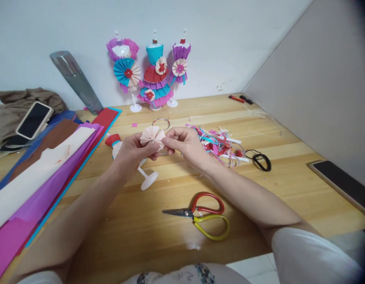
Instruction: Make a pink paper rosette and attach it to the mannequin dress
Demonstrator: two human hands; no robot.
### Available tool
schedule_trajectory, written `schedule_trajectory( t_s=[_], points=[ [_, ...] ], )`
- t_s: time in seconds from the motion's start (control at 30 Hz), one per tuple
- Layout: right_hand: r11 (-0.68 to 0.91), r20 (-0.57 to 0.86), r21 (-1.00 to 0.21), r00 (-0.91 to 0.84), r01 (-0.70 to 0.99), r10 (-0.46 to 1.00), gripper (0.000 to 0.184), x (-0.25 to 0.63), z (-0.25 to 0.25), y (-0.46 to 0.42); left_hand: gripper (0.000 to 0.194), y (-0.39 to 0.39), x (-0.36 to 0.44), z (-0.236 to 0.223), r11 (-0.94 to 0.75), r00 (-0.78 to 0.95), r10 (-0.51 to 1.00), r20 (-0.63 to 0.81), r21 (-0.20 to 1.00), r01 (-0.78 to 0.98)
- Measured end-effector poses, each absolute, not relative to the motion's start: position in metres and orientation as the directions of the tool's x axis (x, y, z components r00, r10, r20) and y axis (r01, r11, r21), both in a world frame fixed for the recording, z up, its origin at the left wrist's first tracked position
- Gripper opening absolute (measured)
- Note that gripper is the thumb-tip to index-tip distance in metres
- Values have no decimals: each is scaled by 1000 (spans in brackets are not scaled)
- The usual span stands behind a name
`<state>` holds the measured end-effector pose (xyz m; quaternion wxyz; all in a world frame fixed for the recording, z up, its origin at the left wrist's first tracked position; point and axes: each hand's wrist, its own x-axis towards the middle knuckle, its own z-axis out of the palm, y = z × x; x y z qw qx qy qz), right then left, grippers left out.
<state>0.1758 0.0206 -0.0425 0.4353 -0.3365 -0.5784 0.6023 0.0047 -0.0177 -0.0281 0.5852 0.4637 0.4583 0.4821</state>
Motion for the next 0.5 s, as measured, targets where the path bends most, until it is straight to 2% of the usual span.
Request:
schedule_trajectory(
  t_s=[0.1,0.27,0.5],
  points=[
    [81,136,-987,-433,-142,891,33,178,-41,21,30,-17,3,-25,100,109,990,-89,990,-100],
    [92,150,-983,-409,-158,900,33,177,-38,19,22,-19,4,-24,161,216,962,-166,986,41],
    [108,137,-990,-407,-94,903,27,176,-45,20,26,-19,0,-24,160,260,948,-183,981,108]
  ],
)
